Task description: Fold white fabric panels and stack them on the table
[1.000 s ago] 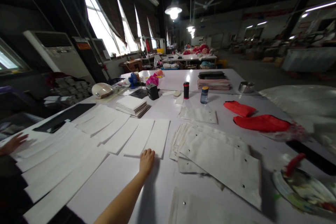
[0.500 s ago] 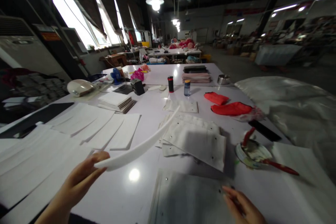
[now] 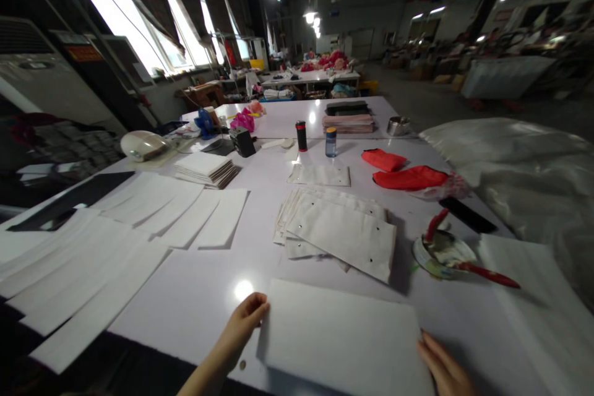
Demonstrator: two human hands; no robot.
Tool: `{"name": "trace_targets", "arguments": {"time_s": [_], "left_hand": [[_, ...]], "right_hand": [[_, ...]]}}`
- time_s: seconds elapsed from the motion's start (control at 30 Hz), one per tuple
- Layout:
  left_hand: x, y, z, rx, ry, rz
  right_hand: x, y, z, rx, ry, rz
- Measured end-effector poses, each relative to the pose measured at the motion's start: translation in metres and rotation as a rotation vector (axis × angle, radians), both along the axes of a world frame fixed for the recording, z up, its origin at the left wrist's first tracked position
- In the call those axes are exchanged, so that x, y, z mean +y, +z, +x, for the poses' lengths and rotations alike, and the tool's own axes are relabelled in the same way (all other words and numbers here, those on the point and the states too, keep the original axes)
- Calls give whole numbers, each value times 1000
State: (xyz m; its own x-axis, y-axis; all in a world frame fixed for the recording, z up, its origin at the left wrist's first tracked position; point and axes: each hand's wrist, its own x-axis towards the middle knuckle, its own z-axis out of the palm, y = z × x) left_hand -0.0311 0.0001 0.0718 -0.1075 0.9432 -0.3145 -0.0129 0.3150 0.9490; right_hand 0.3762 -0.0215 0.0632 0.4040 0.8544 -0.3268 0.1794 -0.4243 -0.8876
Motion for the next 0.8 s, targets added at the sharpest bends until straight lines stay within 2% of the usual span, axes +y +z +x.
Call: {"name": "trace_targets", "arguments": {"time_s": [0.1, 0.23, 0.4, 0.53, 0.8], "left_hand": [[7, -32, 9, 185, 70, 6], [12, -53, 11, 391, 69, 34], [16, -63, 10, 460, 57, 18], [16, -64, 11, 470, 38, -4], [18, -70, 10, 454, 6, -19]], "right_hand": [[5, -23, 7, -43, 96, -31], [14, -52, 7, -101, 100, 39], [22, -73, 7, -162, 100, 111], [22, -79, 6, -188, 144, 103], [19, -86, 5, -241, 131, 106]]}}
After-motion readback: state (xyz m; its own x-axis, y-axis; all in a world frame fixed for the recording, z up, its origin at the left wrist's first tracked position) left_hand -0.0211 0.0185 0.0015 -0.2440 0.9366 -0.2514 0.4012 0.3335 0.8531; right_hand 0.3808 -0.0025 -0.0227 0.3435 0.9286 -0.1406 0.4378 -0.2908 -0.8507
